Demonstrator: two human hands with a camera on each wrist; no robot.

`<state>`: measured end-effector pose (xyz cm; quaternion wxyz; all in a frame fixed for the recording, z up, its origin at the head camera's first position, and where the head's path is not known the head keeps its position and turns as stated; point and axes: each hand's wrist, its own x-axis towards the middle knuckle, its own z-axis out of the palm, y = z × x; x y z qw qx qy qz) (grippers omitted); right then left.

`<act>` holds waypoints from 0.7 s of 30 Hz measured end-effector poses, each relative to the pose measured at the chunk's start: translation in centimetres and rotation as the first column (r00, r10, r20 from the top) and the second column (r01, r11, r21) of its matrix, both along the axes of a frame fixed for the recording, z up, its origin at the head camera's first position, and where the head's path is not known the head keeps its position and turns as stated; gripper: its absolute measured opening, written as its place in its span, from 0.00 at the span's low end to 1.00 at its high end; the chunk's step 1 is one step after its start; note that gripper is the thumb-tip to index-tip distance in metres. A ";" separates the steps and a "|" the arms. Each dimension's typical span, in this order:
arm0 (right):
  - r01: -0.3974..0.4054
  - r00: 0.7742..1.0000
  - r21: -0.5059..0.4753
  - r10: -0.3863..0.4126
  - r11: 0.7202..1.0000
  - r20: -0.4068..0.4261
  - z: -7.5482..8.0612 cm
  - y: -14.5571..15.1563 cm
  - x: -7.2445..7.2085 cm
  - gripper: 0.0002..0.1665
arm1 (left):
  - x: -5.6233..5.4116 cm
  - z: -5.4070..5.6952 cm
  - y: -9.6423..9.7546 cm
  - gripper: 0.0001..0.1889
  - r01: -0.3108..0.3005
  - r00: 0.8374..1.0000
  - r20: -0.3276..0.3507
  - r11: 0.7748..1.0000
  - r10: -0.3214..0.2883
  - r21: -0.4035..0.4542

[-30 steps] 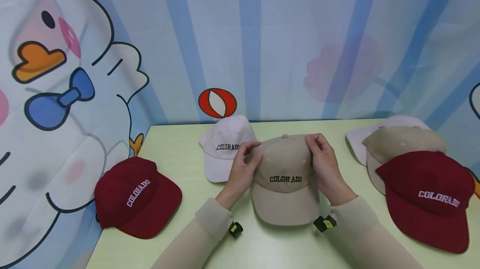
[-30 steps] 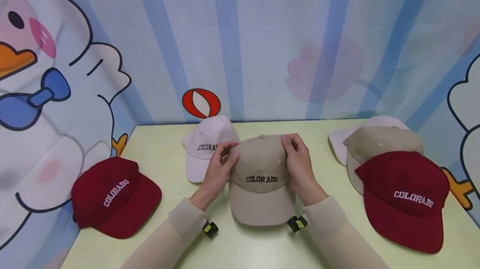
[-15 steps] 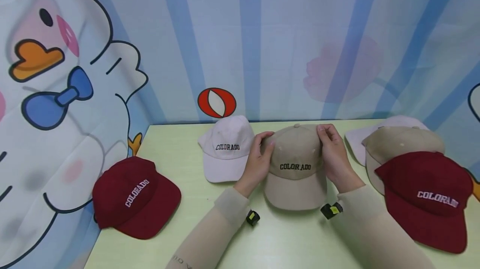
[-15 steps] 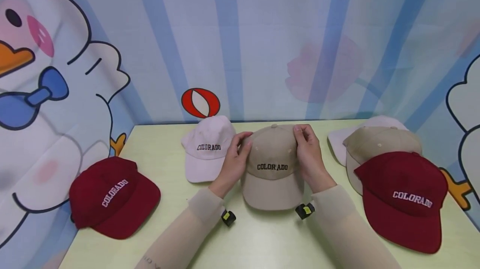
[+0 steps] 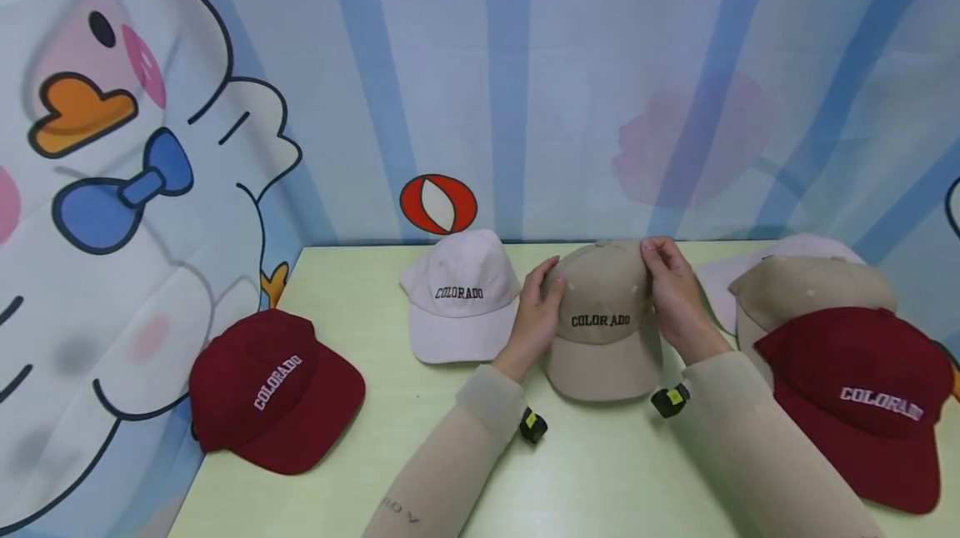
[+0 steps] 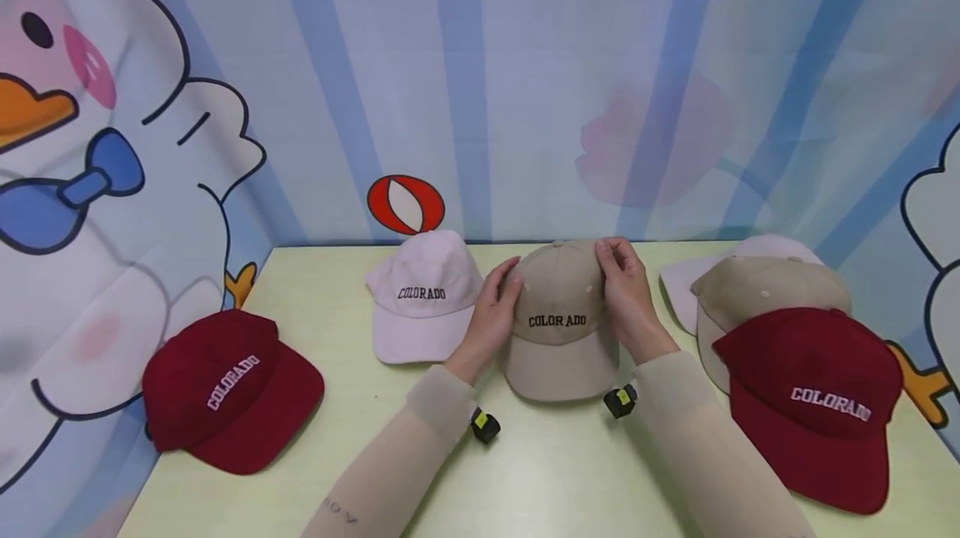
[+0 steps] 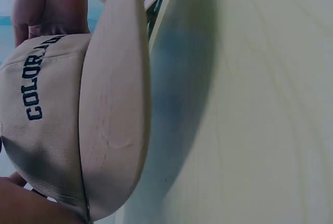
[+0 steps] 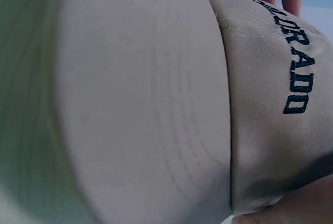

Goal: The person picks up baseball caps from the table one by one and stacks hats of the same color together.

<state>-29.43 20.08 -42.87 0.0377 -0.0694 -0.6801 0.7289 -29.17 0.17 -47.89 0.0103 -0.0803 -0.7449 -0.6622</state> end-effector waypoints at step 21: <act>0.009 1.000 0.041 -0.010 0.999 0.011 -2.3 2.4 -4.3 0.12 | -1.0 -1.2 2.6 0.33 -0.015 0.999 0.035 0.995 0.019 -0.103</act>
